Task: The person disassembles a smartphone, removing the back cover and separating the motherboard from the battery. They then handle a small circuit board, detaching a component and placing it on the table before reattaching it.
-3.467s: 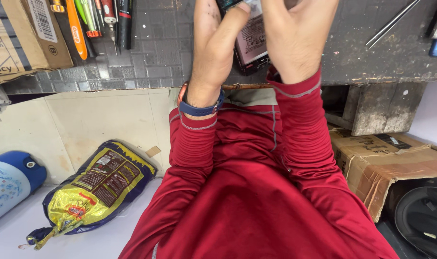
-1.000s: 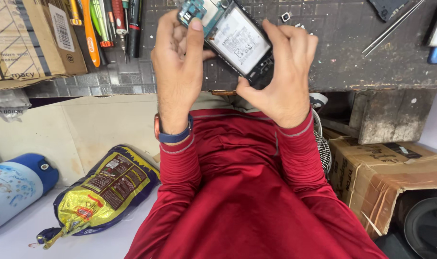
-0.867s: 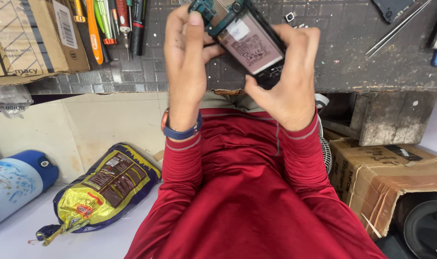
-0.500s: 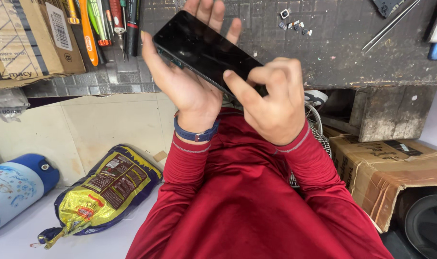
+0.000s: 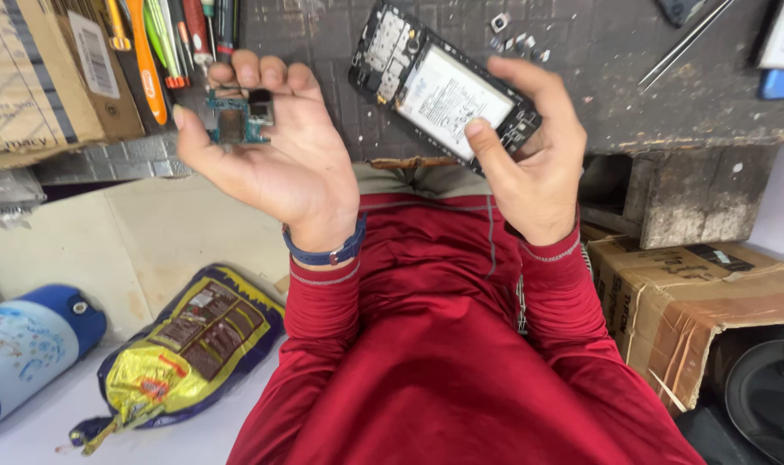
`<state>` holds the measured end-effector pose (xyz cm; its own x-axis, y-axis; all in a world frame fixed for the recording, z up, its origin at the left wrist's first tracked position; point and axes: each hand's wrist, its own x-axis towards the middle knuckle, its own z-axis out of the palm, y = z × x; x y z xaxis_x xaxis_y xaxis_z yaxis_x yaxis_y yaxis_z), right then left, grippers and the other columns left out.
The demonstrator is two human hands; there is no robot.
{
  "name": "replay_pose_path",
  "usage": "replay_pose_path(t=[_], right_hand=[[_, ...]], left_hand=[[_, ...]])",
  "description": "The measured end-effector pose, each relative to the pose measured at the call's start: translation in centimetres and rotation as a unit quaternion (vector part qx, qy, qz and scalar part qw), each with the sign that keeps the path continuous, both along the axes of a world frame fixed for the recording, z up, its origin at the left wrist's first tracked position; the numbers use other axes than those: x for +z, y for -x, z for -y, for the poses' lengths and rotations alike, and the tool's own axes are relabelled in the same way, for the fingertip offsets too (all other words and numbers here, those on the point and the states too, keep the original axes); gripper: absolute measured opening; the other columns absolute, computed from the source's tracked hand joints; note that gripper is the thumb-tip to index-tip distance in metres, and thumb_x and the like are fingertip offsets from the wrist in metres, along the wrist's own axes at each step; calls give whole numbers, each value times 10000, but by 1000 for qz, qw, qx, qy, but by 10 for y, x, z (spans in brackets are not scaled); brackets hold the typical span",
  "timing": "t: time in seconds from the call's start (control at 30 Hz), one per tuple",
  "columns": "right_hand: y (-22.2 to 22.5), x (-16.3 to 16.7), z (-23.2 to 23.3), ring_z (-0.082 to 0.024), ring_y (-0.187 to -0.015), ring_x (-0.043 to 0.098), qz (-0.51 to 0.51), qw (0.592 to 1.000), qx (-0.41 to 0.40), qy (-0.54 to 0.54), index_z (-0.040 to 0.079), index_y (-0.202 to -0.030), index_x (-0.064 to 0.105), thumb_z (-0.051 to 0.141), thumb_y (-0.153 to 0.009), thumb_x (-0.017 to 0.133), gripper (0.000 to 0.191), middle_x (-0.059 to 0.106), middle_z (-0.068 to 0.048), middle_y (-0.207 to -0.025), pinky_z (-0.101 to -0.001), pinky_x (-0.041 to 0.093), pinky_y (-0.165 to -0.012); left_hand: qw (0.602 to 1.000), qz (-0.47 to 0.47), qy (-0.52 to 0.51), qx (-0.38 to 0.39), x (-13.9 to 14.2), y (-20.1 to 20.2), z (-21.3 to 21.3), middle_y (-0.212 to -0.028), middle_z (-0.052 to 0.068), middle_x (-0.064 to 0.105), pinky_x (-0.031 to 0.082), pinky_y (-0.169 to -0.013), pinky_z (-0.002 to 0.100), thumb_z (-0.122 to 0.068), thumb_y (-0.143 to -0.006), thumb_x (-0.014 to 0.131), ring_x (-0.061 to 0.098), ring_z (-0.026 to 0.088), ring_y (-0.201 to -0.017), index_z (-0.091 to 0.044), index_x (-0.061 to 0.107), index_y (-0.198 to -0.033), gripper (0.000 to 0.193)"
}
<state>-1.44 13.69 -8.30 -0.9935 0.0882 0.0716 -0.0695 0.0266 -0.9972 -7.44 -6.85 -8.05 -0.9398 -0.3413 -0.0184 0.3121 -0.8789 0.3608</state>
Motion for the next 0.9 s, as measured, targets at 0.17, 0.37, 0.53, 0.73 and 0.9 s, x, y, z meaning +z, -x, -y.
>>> replay_pose_path(t=[0.17,0.37,0.53,0.73,0.9], right_hand=[[4,14,-3,-207,-1170,639,1,982,3,-188,-7,-1428,553,0,-992,801,502,618,-140,-1291,-316,536,-1021],[3,22,-1,-363,-1170,524,-46,934,25,-353,16,-1458,499,207,-789,957,833,488,-198,-1242,-450,464,-1050],[8,26,6,-350,-1208,452,-36,927,11,-372,31,-1449,522,250,-765,952,836,459,-178,-1246,-446,410,-1090],[29,62,-5,-351,-1136,432,-24,905,-7,-424,75,-1354,638,304,-661,946,792,494,-138,-1194,-455,353,-1031],[45,91,-32,-334,-1153,426,-36,911,29,-410,93,-1357,662,333,-642,933,802,509,-135,-1271,-454,351,-1028]], left_hand=[[998,58,8,-13,15,1,-3,-1018,50,494,400,-801,306,-375,-1040,594,465,173,-918,-85,525,-1118,308],[998,37,46,8,15,-4,-7,-997,35,480,400,-813,290,-439,-1082,615,456,146,-888,-90,489,-1117,373],[997,39,73,-3,15,-6,-7,-1019,23,457,414,-849,285,-464,-1048,668,451,141,-910,-110,450,-1118,421],[980,2,196,-29,32,-22,-22,-1055,6,432,431,-766,290,-436,-883,865,467,125,-892,-135,416,-1167,610],[978,49,168,-116,42,-36,-42,-1044,18,472,471,-794,319,-354,-833,910,513,147,-931,-134,414,-1139,623]])
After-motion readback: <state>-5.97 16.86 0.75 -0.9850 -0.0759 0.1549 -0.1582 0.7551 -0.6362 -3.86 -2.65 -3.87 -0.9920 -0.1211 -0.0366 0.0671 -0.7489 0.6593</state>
